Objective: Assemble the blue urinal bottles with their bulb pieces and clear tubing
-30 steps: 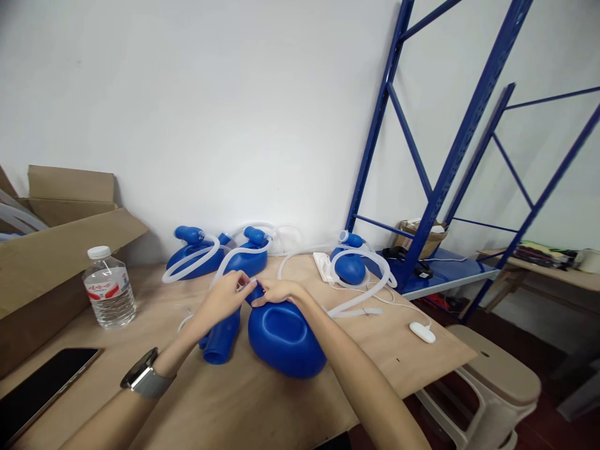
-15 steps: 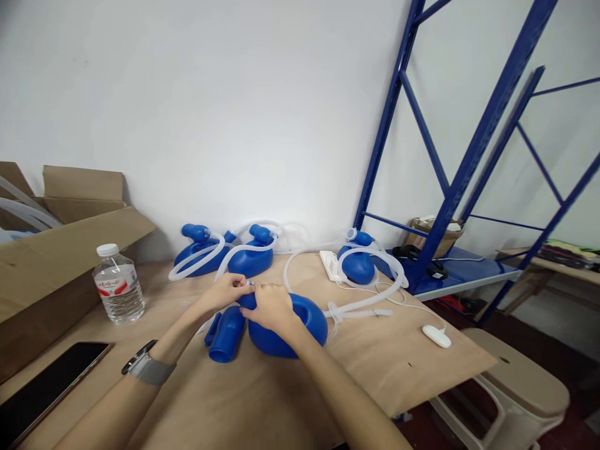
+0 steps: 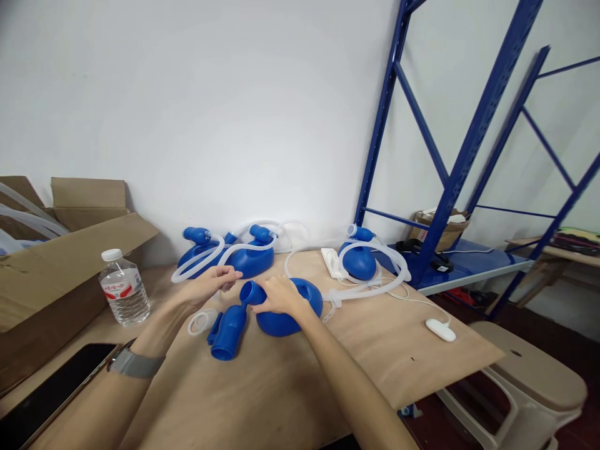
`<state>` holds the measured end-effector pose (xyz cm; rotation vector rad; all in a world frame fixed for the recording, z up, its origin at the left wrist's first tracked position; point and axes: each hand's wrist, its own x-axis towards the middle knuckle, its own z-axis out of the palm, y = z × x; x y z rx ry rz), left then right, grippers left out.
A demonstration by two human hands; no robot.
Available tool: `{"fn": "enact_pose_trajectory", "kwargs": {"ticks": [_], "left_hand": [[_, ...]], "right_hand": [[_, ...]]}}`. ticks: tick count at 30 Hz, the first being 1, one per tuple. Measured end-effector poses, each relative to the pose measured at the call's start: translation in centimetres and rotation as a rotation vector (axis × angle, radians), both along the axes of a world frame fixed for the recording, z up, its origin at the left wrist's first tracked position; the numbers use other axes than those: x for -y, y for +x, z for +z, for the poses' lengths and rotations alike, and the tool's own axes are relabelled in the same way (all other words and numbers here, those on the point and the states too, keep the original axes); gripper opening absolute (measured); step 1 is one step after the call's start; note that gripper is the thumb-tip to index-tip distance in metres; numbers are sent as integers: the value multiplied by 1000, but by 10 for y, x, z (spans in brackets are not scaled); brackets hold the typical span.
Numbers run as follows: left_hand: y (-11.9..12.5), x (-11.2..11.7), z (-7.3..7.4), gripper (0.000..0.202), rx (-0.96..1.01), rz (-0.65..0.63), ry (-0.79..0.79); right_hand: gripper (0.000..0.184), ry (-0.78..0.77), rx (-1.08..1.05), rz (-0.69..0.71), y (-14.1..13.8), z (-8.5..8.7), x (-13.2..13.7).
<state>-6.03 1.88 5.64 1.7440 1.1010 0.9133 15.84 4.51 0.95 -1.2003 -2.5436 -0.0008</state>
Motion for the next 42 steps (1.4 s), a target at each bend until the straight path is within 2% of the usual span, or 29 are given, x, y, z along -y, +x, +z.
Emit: {"fn": "enact_pose_trajectory", "kwargs": {"ticks": [3,6,8,9,11,13,15,17,21,24,27,29,32,34,37,39,42], "left_hand": [[-2,11,11,50,-108,-23,67],[-6,25,5,49,-197,-28,144],[-14,34,-10,48,-275,25,187],[-19,38,-20,47,-311,61,206],[-32,45,-44,45,-350,130,241],[-45,51,-68,43,-351,198,287],[-55,55,-87,41,-342,280,323],[-61,59,-99,40,-321,358,366],[-62,65,-103,39,-260,389,432],[-59,67,-106,37,-220,313,420],[-57,66,-116,29,-212,239,431],[-56,65,-124,25,-226,229,439],[-56,61,-132,34,-209,317,418],[-56,58,-133,42,-167,372,369],[-56,57,-132,39,-80,374,278],[-56,57,-132,39,-31,345,238],[-57,59,-132,44,-3,291,180]], "right_hand": [[58,44,-16,74,4,2,-13],[73,125,-28,102,7,-1,-21],[85,211,-83,47,5,-9,-16],[86,261,-130,13,1,-15,-9],[71,337,-198,38,-8,-30,8],[57,323,-127,278,-18,-46,26],[64,242,-3,495,-25,-57,37],[70,169,46,521,-30,-62,39],[55,155,21,434,-35,-63,28],[43,204,-35,371,-39,-65,22],[41,201,-121,323,-42,-71,22],[47,168,-145,347,-42,-75,23],[61,91,-159,299,-43,-81,24],[65,29,-176,247,-44,-84,25],[68,-31,-211,215,-42,-88,27],[70,-16,-238,226,-38,-90,28],[70,84,-288,304,-31,-93,31]]}}
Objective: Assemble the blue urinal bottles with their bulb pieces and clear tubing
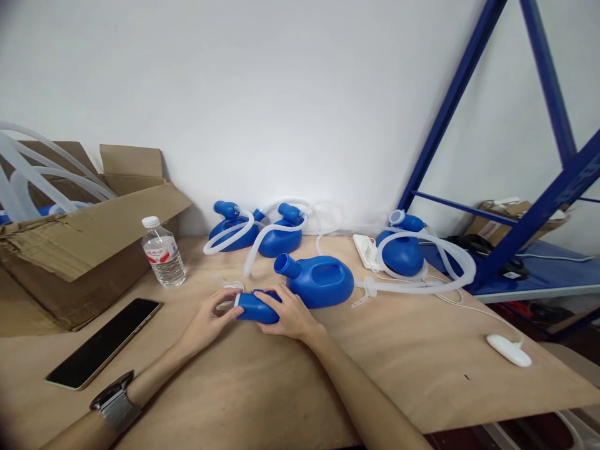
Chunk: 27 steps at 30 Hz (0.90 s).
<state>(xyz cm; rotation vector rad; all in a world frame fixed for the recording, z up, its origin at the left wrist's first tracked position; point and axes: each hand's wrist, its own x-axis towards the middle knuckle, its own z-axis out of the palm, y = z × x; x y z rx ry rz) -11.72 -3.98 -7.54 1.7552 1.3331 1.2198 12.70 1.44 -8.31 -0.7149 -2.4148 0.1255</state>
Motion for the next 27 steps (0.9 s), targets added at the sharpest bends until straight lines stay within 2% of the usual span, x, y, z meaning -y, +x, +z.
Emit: {"fn": "enact_pose_trajectory", "kwargs": {"ticks": [3,6,12,18,23,27], "left_hand": [[0,4,-2,50,53,-2,-16],[1,8,-5,53,130,-4,20],[5,12,-8,57,178,-57,46],[12,18,5,59,174,-40,78],[11,13,15,68,175,-18,10],[2,5,15,62,155,61,-143]], "right_hand": [[70,86,-80,7,1,-2,5],[70,62,-159,-1,-1,-2,9],[71,-226,-227,36,-2,6,9],[68,-483,-260,45,-5,19,12],[70,-696,-411,104,-11,21,12],[74,-919,-507,99,-10,15,6]]}}
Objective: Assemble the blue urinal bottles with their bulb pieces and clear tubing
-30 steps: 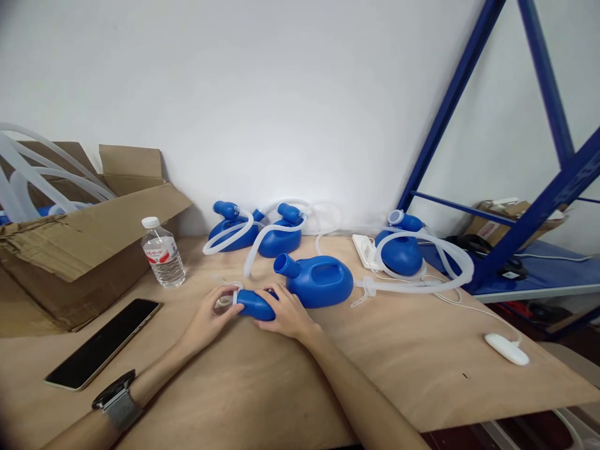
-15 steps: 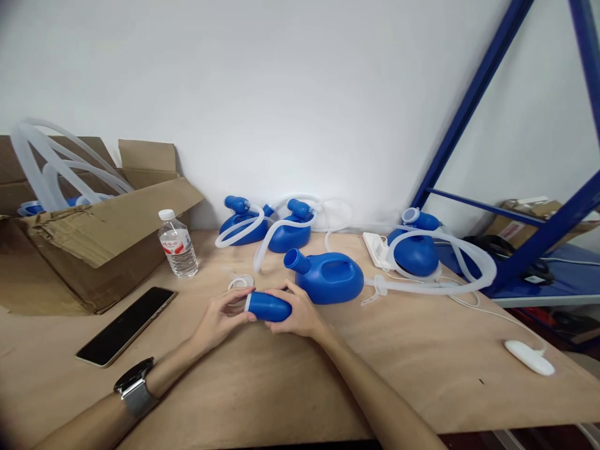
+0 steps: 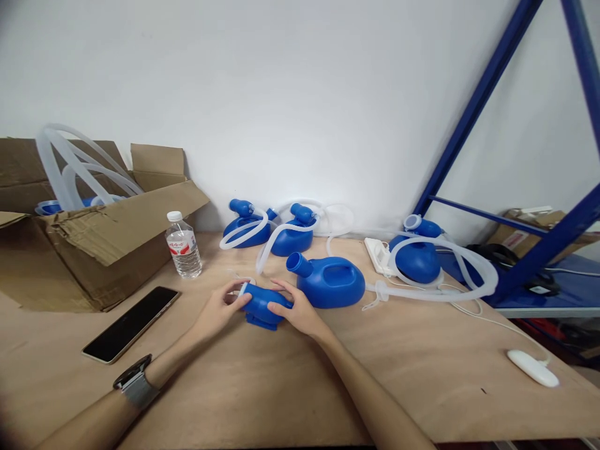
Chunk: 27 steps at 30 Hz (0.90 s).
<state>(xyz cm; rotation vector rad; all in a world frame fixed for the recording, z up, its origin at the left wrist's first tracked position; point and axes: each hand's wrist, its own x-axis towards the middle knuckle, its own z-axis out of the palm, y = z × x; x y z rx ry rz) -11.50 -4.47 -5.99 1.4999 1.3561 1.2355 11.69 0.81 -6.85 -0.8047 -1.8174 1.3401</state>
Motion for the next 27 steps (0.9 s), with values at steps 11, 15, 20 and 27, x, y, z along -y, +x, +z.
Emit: {"fn": "enact_pose_trajectory", "kwargs": {"ticks": [11,15,20,27], "left_hand": [[-23,-13,-13,56,-592,155,121],[-38,-27,-27,39,-670,221,330],[-61,-38,-43,35,-834,-49,363],[-63,-40,-21,57,-593,67,248]], "right_hand": [[25,472,292,-111,11,-13,-10],[26,1056,427,-293,17,-1,-3],[40,1218,433,-840,41,11,-19],[51,980,703,-741,63,5,-38]]}}
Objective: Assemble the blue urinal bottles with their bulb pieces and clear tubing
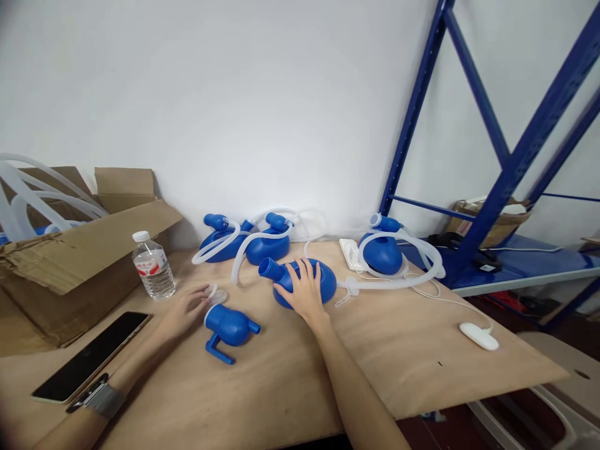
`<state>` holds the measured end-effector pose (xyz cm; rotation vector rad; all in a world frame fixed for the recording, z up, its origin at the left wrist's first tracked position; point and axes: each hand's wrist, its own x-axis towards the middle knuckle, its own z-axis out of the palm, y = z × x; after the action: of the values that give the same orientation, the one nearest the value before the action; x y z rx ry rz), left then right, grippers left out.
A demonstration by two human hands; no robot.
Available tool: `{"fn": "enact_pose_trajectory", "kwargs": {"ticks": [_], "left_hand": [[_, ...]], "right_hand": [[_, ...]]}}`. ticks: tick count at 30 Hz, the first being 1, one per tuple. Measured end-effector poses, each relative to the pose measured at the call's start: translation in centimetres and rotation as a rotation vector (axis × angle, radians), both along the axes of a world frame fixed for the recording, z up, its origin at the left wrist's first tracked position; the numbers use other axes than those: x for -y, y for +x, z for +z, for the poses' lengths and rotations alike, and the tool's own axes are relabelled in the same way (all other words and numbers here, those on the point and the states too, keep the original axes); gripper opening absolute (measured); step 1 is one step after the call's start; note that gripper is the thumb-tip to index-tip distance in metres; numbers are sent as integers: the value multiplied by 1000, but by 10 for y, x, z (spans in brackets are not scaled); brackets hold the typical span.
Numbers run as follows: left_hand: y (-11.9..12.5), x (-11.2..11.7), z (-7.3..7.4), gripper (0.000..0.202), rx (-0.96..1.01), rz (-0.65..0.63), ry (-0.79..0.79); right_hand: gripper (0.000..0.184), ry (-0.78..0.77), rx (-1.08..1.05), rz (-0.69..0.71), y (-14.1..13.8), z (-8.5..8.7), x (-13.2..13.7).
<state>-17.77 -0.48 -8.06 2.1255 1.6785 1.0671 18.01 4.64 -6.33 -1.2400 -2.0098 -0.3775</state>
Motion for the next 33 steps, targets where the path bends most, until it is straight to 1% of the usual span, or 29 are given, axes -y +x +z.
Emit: {"fn": "enact_pose_trajectory", "kwargs": {"ticks": [2,4,8,10,13,15,17,19,22,23,25,26,27,29,31,33], "left_hand": [[2,3,9,63,108,25,-40],[5,7,16,62,177,8,-67],[22,18,30,56,185,-41,-67],[37,23,40,55,170,-63,-67],[67,29,61,47,110,-141,-27],[89,29,75,40,67,-206,27],[109,23,85,36,29,-241,74],[123,14,89,33,1,-251,98],[131,1,88,27,33,-242,55],[130,-2,87,29,70,-235,36],[128,-7,86,52,133,-230,24],[128,-8,87,59,143,-236,30],[127,-9,88,60,137,-245,39],[126,-11,92,55,107,-255,47],[126,-12,97,54,97,-264,3],[125,-14,102,57,106,-276,-67]], "right_hand": [[45,11,-12,-13,0,2,0],[42,15,-26,-10,-1,6,2],[46,-20,-48,24,4,15,7],[47,-30,-83,63,10,17,7],[49,-13,-204,134,21,20,4],[45,-17,-259,132,26,21,1],[39,-59,-243,99,28,23,0],[35,-107,-208,69,27,24,-1],[34,-135,-202,45,24,25,-1],[33,-137,-202,44,24,25,0],[32,-138,-205,51,23,25,0],[31,-139,-211,58,24,26,0],[30,-140,-221,64,24,26,0],[29,-149,-248,74,26,27,0],[27,-170,-270,90,27,28,0],[26,-186,-279,104,28,29,1]]}}
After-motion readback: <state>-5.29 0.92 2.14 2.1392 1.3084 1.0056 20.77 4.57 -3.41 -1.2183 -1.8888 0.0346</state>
